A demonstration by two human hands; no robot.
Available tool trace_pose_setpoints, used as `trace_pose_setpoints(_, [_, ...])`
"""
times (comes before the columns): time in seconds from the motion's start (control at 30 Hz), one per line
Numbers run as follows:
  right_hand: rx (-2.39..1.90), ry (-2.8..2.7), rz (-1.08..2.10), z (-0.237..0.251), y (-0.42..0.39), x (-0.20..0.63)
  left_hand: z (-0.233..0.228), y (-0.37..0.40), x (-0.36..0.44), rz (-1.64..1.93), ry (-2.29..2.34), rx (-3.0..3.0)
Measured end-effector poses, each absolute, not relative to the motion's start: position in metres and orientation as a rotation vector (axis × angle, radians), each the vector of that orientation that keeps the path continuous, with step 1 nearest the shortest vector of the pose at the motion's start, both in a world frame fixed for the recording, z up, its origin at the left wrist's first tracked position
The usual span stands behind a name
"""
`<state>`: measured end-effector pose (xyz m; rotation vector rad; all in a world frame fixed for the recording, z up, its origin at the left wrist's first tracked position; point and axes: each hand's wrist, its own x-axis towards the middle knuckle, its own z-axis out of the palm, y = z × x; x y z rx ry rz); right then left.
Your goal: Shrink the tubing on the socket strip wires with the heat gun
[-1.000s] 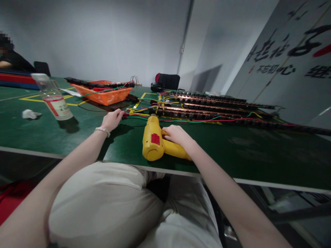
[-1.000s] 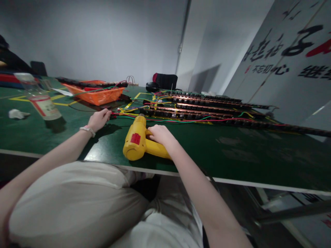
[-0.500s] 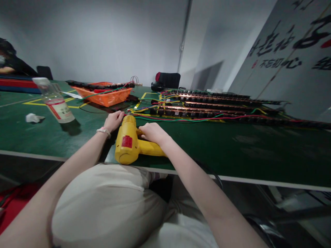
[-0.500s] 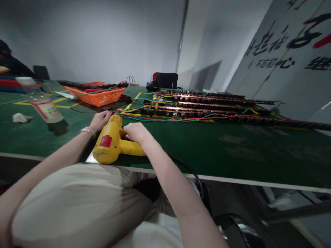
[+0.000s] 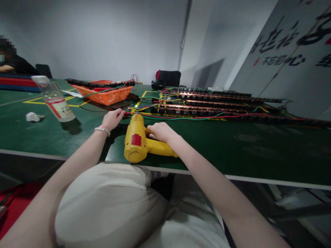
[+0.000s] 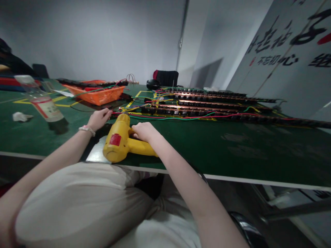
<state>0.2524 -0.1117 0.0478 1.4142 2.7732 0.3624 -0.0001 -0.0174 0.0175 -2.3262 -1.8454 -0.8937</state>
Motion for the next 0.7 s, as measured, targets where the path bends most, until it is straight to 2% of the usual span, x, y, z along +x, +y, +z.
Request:
trace_pose_setpoints(0.37, [1.609, 2.609, 0.333, 0.049, -0.127, 0.316, 0.020, -0.019, -0.002, -0.870, -1.838, -2.287])
trace_pose_setpoints(0.7, [1.572, 2.634, 0.341, 0.051, -0.122, 0.295, 0.013, -0.015, 0.002, -0.925, -1.894, -2.325])
